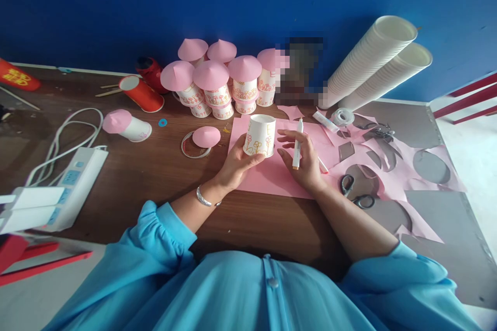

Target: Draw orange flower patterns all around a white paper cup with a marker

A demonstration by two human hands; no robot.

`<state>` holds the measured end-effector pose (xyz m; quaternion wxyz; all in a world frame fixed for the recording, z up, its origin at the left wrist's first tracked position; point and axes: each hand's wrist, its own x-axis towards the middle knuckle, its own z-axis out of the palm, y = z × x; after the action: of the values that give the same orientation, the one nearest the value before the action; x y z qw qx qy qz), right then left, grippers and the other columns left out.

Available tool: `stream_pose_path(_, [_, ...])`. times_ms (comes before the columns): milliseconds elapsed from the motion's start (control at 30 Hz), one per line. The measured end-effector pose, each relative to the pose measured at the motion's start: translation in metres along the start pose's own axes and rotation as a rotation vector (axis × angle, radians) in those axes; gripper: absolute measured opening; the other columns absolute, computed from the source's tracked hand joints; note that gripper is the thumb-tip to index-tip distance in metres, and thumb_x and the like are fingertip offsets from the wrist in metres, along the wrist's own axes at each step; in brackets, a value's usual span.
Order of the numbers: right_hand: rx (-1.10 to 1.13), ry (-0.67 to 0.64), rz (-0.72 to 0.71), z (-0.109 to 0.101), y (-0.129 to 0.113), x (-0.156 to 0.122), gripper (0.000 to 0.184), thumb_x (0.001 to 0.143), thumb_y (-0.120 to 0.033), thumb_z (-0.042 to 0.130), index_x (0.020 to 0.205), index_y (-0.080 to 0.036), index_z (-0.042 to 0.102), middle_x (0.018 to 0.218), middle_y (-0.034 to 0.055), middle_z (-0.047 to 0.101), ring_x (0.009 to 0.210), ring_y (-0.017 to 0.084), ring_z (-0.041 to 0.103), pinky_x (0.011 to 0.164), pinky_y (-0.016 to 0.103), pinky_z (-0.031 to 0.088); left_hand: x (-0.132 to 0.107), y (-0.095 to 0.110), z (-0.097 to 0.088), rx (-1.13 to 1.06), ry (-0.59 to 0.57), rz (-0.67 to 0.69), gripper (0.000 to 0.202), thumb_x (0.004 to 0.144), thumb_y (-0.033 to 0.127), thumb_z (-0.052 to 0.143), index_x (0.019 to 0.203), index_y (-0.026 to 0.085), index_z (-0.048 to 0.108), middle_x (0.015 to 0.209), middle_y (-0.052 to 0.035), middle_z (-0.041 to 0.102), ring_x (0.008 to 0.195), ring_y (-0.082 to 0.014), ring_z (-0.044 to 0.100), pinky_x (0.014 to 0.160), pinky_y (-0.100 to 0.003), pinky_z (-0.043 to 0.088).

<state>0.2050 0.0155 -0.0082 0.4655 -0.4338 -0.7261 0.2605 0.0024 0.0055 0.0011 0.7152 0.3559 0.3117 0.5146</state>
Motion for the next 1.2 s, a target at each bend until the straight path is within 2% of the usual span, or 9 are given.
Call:
stream_pose_path(133, [-0.013,0.012,0.009,0.0,-0.004,0.001,0.038,0.1,-0.032,0.067,0.136,-0.032,0.054,0.131,0.0092,0.07,0.107,0.025,0.074,0.087,0.048,0.066,0.0,0.016,0.005,-0.282,-0.023,-0.179,0.055,0.075,0.044,0.083,0.119,0.016,0.067,0.107,-0.0118,0.077,0.101,-0.0296,0.074,0.097,-0.048,0.058])
stream_pose_path(300, [-0.011,0.04,0.001,0.001,-0.006,0.001,0.038,0.099,-0.034,0.069,0.135,-0.031,0.057,0.127,0.0089,0.071,0.103,0.025,0.075,0.084,0.046,0.066,-0.002,0.034,0.002,-0.521,0.003,-0.365,0.049,0.084,0.053,0.064,0.11,0.012,0.065,0.081,-0.0042,0.066,0.058,-0.0101,0.055,0.061,-0.028,0.056])
stream_pose_path(467, [-0.016,0.027,0.0,0.001,-0.005,0.001,0.038,0.099,-0.034,0.068,0.135,-0.03,0.057,0.118,0.0081,0.073,0.101,0.025,0.075,0.084,0.047,0.066,-0.005,0.033,-0.008,-0.455,-0.045,-0.399,0.063,0.078,0.074,0.06,0.105,0.018,0.067,0.064,0.0035,0.047,0.044,-0.0069,0.026,0.042,-0.026,0.039])
stream_pose_path(600, [-0.012,0.021,0.009,0.0,-0.006,0.001,0.038,0.099,-0.034,0.067,0.136,-0.03,0.058,0.119,0.0085,0.072,0.102,0.026,0.075,0.085,0.048,0.067,-0.003,0.026,-0.01,-0.24,-0.011,-0.377,0.071,0.077,0.085,0.052,0.104,0.022,0.067,0.067,0.0005,0.052,0.046,-0.0096,0.029,0.049,-0.034,0.045])
stream_pose_path(667, [-0.006,0.025,0.006,0.0,-0.006,0.001,0.038,0.099,-0.035,0.067,0.136,-0.03,0.058,0.121,0.0087,0.072,0.103,0.025,0.075,0.085,0.048,0.067,-0.001,0.022,-0.007,-0.113,-0.02,-0.311,0.071,0.079,0.085,0.052,0.107,0.021,0.065,0.08,-0.0047,0.062,0.052,-0.0126,0.044,0.053,-0.037,0.05])
stream_pose_path(767, [0.012,0.035,-0.003,0.001,-0.004,0.0,0.039,0.1,-0.035,0.067,0.137,-0.03,0.056,0.126,0.0092,0.07,0.104,0.025,0.075,0.085,0.047,0.067,0.0,0.013,-0.002,0.109,0.035,-0.04,0.064,0.078,0.066,0.075,0.122,0.023,0.057,0.11,-0.0093,0.068,0.085,-0.0219,0.066,0.074,-0.041,0.059])
stream_pose_path(867, [0.02,0.05,-0.014,0.001,0.0,-0.001,0.041,0.099,-0.034,0.068,0.138,-0.03,0.054,0.12,0.0081,0.071,0.101,0.025,0.074,0.084,0.047,0.067,0.0,0.005,-0.001,0.469,0.092,0.241,0.069,0.07,0.048,0.091,0.122,0.025,0.052,0.116,-0.0068,0.062,0.101,-0.0219,0.065,0.089,-0.041,0.058])
stream_pose_path(967, [0.032,0.047,-0.01,0.001,0.003,-0.002,0.042,0.099,-0.034,0.068,0.139,-0.031,0.053,0.116,0.0071,0.071,0.099,0.025,0.073,0.085,0.047,0.066,-0.002,-0.001,-0.003,0.783,0.141,0.481,0.073,0.069,0.043,0.094,0.123,0.024,0.05,0.118,-0.0079,0.058,0.105,-0.0235,0.062,0.094,-0.042,0.055])
stream_pose_path(1200, [0.05,0.05,-0.003,0.002,0.004,-0.004,0.044,0.098,-0.035,0.069,0.139,-0.032,0.053,0.124,0.0087,0.068,0.103,0.025,0.072,0.087,0.048,0.066,-0.002,-0.002,-0.007,1.115,0.212,0.715,0.073,0.074,0.04,0.091,0.129,0.024,0.045,0.124,-0.0123,0.058,0.117,-0.0309,0.06,0.104,-0.051,0.05])
